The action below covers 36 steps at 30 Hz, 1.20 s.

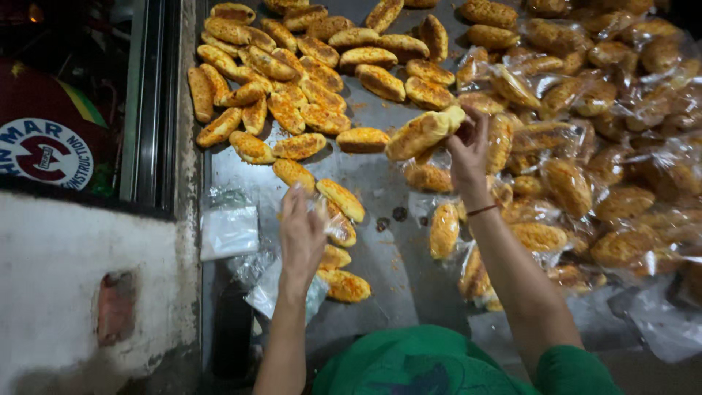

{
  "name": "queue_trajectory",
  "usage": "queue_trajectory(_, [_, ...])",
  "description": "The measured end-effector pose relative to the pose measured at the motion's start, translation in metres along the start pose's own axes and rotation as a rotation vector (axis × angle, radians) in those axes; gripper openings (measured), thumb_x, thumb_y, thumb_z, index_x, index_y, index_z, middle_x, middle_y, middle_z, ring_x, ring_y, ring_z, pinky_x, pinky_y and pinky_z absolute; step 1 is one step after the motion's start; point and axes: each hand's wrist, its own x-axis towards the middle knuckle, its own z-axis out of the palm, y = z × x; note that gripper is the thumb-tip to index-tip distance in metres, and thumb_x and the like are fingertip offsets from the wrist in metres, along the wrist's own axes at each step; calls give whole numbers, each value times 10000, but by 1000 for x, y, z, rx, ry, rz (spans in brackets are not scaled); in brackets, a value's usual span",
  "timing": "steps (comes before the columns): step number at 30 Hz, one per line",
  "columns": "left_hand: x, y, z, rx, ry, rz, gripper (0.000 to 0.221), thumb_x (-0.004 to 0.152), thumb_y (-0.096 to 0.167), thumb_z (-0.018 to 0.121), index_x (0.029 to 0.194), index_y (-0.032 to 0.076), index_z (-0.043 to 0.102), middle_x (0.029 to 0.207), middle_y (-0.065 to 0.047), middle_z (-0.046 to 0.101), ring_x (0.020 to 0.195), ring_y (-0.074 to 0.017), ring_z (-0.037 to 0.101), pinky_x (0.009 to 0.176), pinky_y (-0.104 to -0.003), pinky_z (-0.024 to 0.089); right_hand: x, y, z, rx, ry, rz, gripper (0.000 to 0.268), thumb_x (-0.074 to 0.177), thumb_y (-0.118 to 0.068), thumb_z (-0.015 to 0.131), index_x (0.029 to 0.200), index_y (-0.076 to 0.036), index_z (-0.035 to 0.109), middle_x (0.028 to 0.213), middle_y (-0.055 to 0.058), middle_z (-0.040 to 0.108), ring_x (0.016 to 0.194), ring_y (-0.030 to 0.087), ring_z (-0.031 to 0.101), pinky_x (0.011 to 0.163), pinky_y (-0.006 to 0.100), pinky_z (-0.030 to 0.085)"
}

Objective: The person packages baked bread rolls by inserting them individually into plastic bags by hand and setting them aside on the table.

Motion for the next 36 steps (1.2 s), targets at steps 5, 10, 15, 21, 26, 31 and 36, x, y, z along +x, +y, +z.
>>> queue_trajectory(5, [7,32,22,-101,-190,-32,533,894,24,539,1414,-77,481,1453,-275,494,1258,-447,571,1063,-445,481,-28,-79,21,-334,-182,4,604,969,48,645,1519,-88,436,1327,121,624,1227,228,656,1016,384,593])
queue_trajectory(10, [8,59,19,-100,-193,67,541,900,37,601,1421,-66,495,1477,-246,489,1261,-420,579,1086,-449,471,-57,-138,73,-1030,-301,-505,648,927,22,755,1495,-108,473,1337,175,546,1235,285,604,980,369,620])
queue_trajectory(15, [-1,87,5,-661,-248,-17,616,825,-15,591,1435,3,508,1485,-179,519,1243,-358,622,902,-410,542,-95,-136,101,-127,-324,-96,607,978,10,673,1516,-42,398,1418,122,566,1236,251,645,1047,392,625])
queue_trajectory(21, [-12,94,-14,-265,-46,318,725,802,-78,653,1505,2,492,1528,-165,511,1392,-334,544,1094,-384,519,-115,-126,95,-659,-469,-443,643,922,-7,779,1462,-108,445,1428,108,544,1304,296,608,1096,412,548])
queue_trajectory(26, [-10,109,-37,-484,-201,151,613,856,-85,558,1460,23,534,1506,-145,545,1286,-214,625,853,-286,619,-115,-137,114,-1114,-619,-722,353,841,-228,780,1128,-133,597,1396,188,493,1268,407,552,1004,482,496])
queue_trajectory(31, [-9,93,-56,-427,-291,205,553,842,24,705,1386,25,602,1307,-102,623,938,-237,693,745,-319,576,-125,-156,93,-1162,-790,-488,148,903,-177,731,902,-32,705,1274,200,657,1103,316,648,904,404,544])
queue_trajectory(36, [2,64,-37,-17,-258,325,183,908,98,792,1090,115,779,931,-79,704,809,-244,692,704,-358,524,-101,-150,82,-827,-739,287,161,969,-202,667,941,-74,760,788,73,756,556,158,669,489,304,563])
